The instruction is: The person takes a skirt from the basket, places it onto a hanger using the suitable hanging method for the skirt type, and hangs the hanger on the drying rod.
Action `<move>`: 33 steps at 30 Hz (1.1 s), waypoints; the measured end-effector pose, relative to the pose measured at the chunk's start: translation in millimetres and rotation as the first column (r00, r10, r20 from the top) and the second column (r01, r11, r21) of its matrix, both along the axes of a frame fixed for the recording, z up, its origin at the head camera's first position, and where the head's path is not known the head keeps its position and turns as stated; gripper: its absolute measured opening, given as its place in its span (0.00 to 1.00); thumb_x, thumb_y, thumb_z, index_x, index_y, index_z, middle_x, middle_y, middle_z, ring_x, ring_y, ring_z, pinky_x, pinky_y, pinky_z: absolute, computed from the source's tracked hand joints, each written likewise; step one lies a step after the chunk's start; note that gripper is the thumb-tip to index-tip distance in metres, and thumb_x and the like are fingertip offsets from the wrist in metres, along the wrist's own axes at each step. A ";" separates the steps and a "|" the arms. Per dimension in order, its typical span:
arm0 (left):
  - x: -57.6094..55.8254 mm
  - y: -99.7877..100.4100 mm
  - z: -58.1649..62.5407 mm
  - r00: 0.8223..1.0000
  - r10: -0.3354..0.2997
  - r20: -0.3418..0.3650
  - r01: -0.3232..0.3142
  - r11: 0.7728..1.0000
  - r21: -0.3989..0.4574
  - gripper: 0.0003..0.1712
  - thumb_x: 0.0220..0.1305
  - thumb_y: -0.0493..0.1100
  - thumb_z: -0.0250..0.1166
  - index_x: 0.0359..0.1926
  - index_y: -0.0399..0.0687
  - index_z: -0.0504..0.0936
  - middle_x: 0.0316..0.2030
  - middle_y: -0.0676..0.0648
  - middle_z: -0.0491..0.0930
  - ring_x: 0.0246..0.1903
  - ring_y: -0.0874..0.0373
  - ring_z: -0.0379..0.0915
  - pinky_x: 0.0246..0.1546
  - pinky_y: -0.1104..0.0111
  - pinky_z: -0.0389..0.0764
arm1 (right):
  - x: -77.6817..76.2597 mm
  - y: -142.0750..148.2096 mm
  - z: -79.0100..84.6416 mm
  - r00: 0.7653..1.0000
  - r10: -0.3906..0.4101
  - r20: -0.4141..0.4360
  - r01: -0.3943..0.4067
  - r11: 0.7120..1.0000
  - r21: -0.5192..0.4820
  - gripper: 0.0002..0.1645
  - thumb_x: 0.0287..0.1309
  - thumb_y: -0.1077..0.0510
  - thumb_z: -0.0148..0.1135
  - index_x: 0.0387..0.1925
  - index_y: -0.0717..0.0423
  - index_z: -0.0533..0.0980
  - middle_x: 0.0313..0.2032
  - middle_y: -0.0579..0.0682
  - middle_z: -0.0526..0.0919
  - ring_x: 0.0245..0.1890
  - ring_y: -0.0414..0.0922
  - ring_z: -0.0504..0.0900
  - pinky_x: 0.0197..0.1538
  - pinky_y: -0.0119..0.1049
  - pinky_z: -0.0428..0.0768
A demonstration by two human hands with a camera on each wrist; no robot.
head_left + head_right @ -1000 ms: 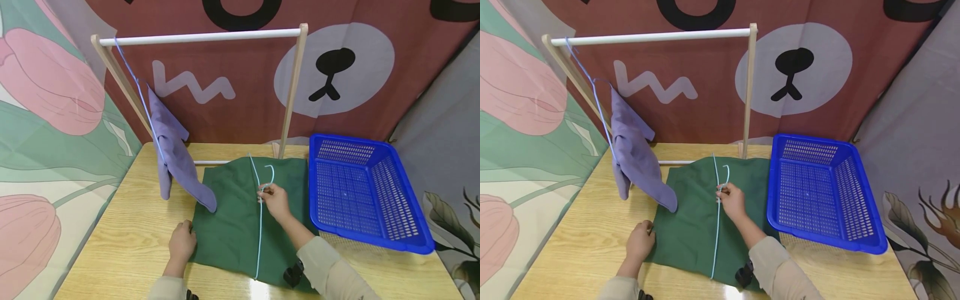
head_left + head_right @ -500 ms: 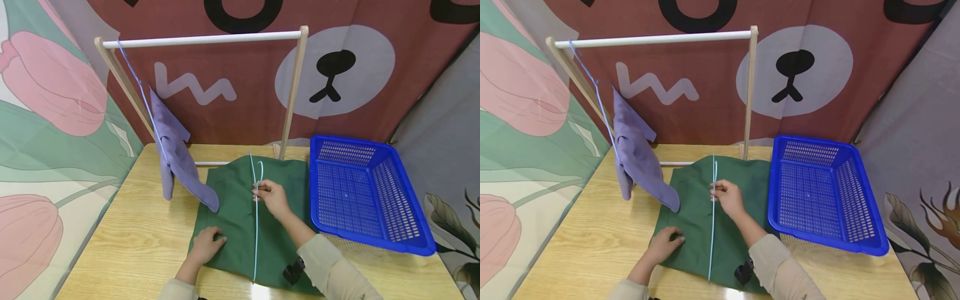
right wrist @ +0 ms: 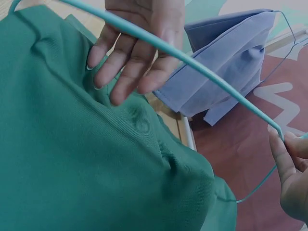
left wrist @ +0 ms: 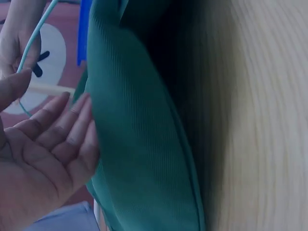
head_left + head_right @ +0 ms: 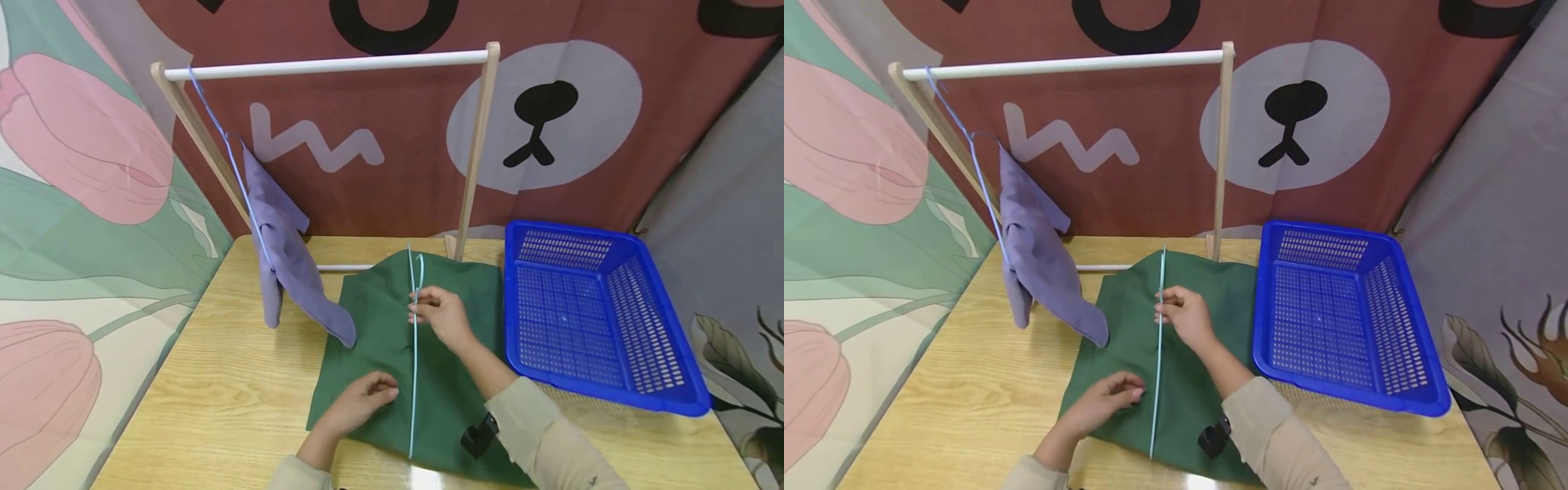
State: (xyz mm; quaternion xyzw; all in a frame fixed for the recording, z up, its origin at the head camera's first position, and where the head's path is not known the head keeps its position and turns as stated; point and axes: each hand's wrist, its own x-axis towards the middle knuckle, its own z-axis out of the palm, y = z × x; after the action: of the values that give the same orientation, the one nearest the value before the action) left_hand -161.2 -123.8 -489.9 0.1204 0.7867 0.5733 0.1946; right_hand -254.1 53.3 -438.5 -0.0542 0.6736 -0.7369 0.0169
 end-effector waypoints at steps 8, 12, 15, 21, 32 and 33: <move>5.2 15.3 12.1 0.997 -0.044 0.069 0.027 0.973 0.228 0.18 0.58 0.34 0.53 0.48 0.28 0.66 0.41 0.35 0.72 0.38 0.49 0.72 0.33 0.69 0.75 | -3.2 -3.2 13.0 0.999 0.030 -0.024 -0.030 1.000 0.000 0.09 0.47 0.76 0.54 0.35 0.75 0.72 0.28 0.62 0.77 0.23 0.44 0.79 0.31 0.38 0.78; 7.0 18.6 23.2 0.996 -0.048 0.072 0.025 0.957 0.289 0.18 0.61 0.33 0.49 0.50 0.27 0.64 0.42 0.33 0.70 0.36 0.50 0.73 0.29 0.67 0.77 | -4.6 -4.5 19.1 0.999 0.031 -0.036 -0.031 0.999 -0.011 0.09 0.47 0.76 0.54 0.35 0.75 0.72 0.27 0.61 0.77 0.22 0.44 0.79 0.31 0.38 0.78; 8.0 18.7 30.1 0.996 -0.056 0.072 0.030 0.946 0.322 0.18 0.61 0.33 0.48 0.51 0.28 0.64 0.42 0.33 0.71 0.34 0.52 0.73 0.27 0.66 0.77 | -6.5 -3.9 22.0 0.998 0.039 -0.044 -0.040 0.999 -0.017 0.09 0.47 0.76 0.54 0.35 0.76 0.71 0.26 0.60 0.77 0.23 0.46 0.79 0.31 0.38 0.78; 9.9 18.8 39.4 0.994 -0.079 0.078 0.045 0.930 0.364 0.21 0.58 0.33 0.53 0.51 0.26 0.62 0.36 0.36 0.73 0.28 0.59 0.73 0.24 0.70 0.77 | -10.5 -3.4 28.0 0.996 0.051 -0.068 -0.052 0.999 -0.014 0.10 0.47 0.76 0.53 0.36 0.76 0.71 0.24 0.59 0.76 0.22 0.45 0.79 0.31 0.38 0.78; 6.8 15.7 42.6 0.997 -0.046 0.067 0.009 0.879 0.477 0.22 0.54 0.27 0.55 0.51 0.22 0.63 0.30 0.49 0.71 0.25 0.63 0.72 0.20 0.72 0.76 | -15.6 -1.7 38.4 0.981 0.103 -0.162 -0.090 0.992 0.088 0.14 0.47 0.73 0.56 0.39 0.75 0.72 0.28 0.64 0.76 0.25 0.54 0.79 0.30 0.38 0.78; 6.4 15.1 42.6 0.997 -0.047 0.058 0.013 0.872 0.489 0.23 0.54 0.28 0.55 0.51 0.22 0.62 0.30 0.49 0.72 0.25 0.63 0.72 0.20 0.73 0.76 | -16.2 -1.0 39.7 0.977 0.111 -0.180 -0.090 0.989 0.121 0.14 0.48 0.72 0.56 0.39 0.73 0.72 0.29 0.64 0.77 0.25 0.55 0.79 0.30 0.37 0.78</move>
State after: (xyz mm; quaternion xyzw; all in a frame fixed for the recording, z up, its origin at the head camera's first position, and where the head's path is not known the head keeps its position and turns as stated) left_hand -154.8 -108.8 -447.3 0.1581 0.6076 0.7538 0.1937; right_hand -270.3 52.3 -398.8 -0.1560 0.7091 -0.6876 -0.0061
